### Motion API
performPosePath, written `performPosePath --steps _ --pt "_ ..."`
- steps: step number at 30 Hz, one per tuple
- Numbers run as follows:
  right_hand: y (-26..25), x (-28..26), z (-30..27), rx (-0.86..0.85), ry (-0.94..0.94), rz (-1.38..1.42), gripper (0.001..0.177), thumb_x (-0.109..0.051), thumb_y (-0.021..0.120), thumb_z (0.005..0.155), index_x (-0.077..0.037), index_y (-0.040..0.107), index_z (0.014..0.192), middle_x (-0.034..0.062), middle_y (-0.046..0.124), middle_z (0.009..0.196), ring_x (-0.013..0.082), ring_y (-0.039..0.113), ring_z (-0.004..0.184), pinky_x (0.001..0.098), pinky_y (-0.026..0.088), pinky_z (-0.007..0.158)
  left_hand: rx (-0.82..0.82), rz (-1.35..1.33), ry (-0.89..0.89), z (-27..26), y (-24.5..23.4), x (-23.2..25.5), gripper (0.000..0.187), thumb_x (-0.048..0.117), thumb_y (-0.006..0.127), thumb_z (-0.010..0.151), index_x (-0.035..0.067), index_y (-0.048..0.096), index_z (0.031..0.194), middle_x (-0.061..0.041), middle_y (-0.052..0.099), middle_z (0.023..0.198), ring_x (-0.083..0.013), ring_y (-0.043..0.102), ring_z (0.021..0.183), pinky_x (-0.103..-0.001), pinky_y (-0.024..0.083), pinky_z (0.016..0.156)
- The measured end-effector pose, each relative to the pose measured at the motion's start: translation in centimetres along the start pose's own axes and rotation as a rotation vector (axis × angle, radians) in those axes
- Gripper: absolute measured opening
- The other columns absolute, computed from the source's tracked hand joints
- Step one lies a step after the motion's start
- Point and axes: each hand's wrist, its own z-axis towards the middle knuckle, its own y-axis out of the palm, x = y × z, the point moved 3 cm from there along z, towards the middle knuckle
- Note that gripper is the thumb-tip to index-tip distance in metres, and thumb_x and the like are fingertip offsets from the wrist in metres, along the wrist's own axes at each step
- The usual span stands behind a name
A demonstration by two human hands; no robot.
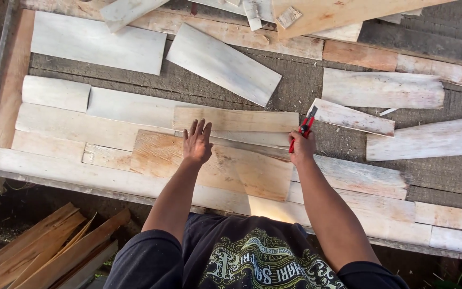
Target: The person uses a red utility knife to cut and trim thin wooden planks on a workbench. They repeatedly position planks, score or slice along edges, and move cut pieces aside. The person handles multiple planks one at a time, occasionally flipping them over to work on different sides.
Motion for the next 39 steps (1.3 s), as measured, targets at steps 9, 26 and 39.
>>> performPosePath --steps 9,26,39 --pt "4.2 -0.2 -6.6 0.197 -0.199 -0.178 0.033 -0.001 0.074 0.073 -0.011 0.063 0.102 0.0106 0.057 0.068 0.0202 0.060 0.043 0.0298 0.043 0.033 0.087 0.090 0.299 4.3 -0.4 -7.1 0.068 0.025 0.078 0.088 0.024 0.047 0.147 0.000 0.043 0.154 -0.0242 0.031 0.152 -0.071 0.020 0.123" --pt "23.3 6.1 -19.4 -0.017 -0.041 -0.264 0.024 -0.014 0.075 0.091 -0.010 0.058 0.109 0.0068 0.060 0.085 0.0196 0.067 0.062 0.0267 0.057 0.049 0.420 0.075 0.350 9.7 -10.7 -27.5 0.021 0.043 0.059 0.090 0.022 0.062 0.091 0.003 0.057 0.085 -0.0197 0.061 0.091 -0.048 0.040 0.100" --pt "29.7 8.6 -19.7 -0.061 -0.197 -0.625 0.021 -0.020 0.079 0.085 -0.010 0.068 0.100 0.0084 0.066 0.072 0.0182 0.064 0.052 0.0277 0.054 0.045 0.066 0.233 0.265 6.5 -16.5 -31.5 0.086 0.037 0.090 0.073 0.022 0.042 0.142 -0.002 0.046 0.131 -0.0230 0.039 0.136 -0.070 0.011 0.124"
